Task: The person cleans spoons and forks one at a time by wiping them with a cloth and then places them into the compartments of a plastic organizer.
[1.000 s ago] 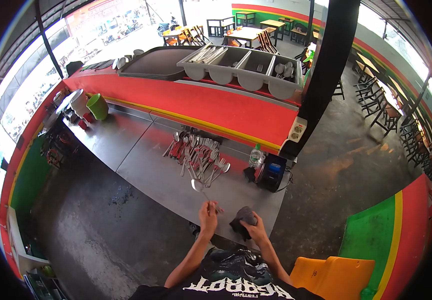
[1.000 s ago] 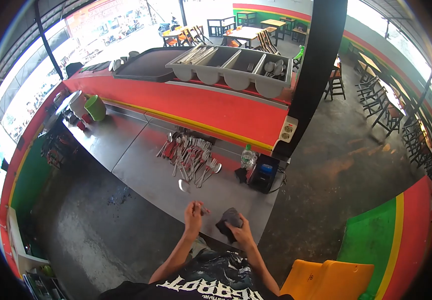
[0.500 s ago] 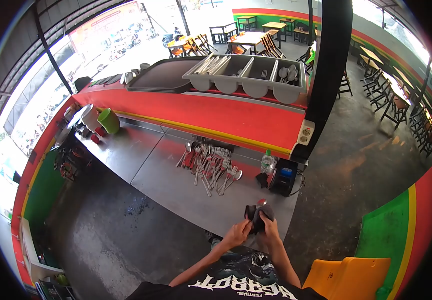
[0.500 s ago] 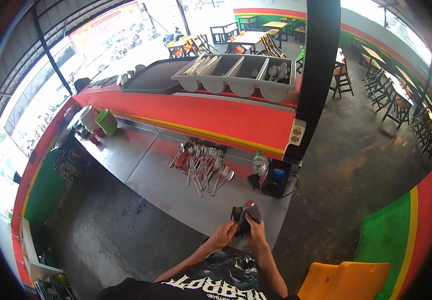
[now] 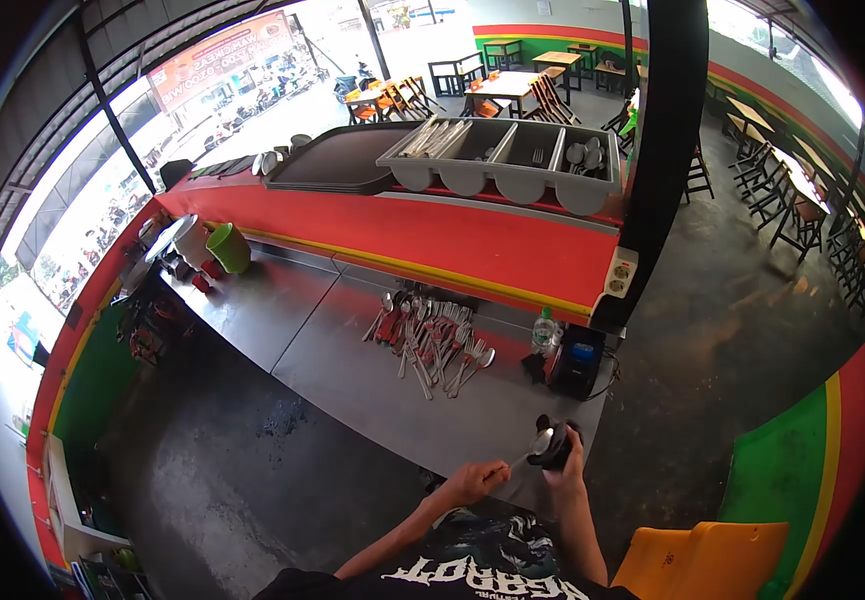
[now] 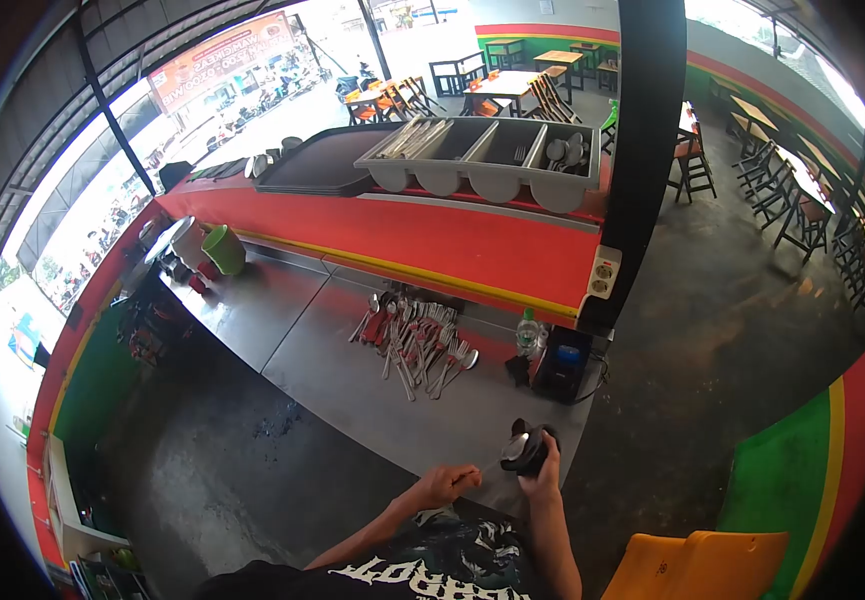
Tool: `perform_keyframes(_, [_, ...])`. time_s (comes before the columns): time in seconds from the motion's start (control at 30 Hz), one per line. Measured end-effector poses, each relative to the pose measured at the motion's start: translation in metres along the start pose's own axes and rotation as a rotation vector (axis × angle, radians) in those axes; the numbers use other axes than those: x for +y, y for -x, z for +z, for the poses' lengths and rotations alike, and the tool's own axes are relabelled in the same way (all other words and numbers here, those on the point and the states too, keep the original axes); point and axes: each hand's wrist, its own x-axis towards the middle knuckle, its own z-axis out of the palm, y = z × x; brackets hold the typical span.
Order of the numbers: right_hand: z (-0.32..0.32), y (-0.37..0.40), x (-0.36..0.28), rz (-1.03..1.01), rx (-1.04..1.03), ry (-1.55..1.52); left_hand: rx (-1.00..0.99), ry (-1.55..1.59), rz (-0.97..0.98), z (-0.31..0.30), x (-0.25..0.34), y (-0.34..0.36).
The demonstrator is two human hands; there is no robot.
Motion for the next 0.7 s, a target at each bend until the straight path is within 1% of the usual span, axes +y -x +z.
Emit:
perform_keyframes(0.07, [0.005, 0.01, 0.0, 0.012, -0.014, -0.055, 0.061, 0.041, -0.046, 0.005, 0.009, 0.001])
perform_keyframes(0.17, [0.04, 0.039, -0.001, 0.117, -0.2, 0.053, 0.153, 0.065, -0.188, 0.01, 0.012, -0.005])
perform_keyframes(0.27, [0.011, 0.035, 0.007, 0.203, -0.178, 0.156, 0.233, -0.101, -0.123, 0.018, 0.003, -0.014])
perform_keyframes(0.37, [-0.008, 0.027, 0.013, 0.123, -0.085, 0.273, 0.256, -0.108, 0.098, 0.025, 0.0, -0.017])
perform_keyframes(0.4, [-0.01, 0.029, 0.012, 0.098, -0.062, 0.304, 0.19, -0.161, 0.077, 0.025, 0.0, -0.017])
perform_keyframes(0.47, [-0.014, 0.033, 0.012, 0.074, -0.018, 0.266, 0.06, -0.268, 0.035, 0.024, -0.001, -0.018])
perform_keyframes(0.57, [-0.006, 0.043, 0.007, 0.041, 0.022, 0.25, -0.015, -0.335, 0.023, 0.026, -0.004, -0.019])
perform_keyframes(0.7, [-0.005, 0.042, 0.003, 0.044, 0.028, 0.232, -0.025, -0.336, 0.075, 0.026, -0.004, -0.016])
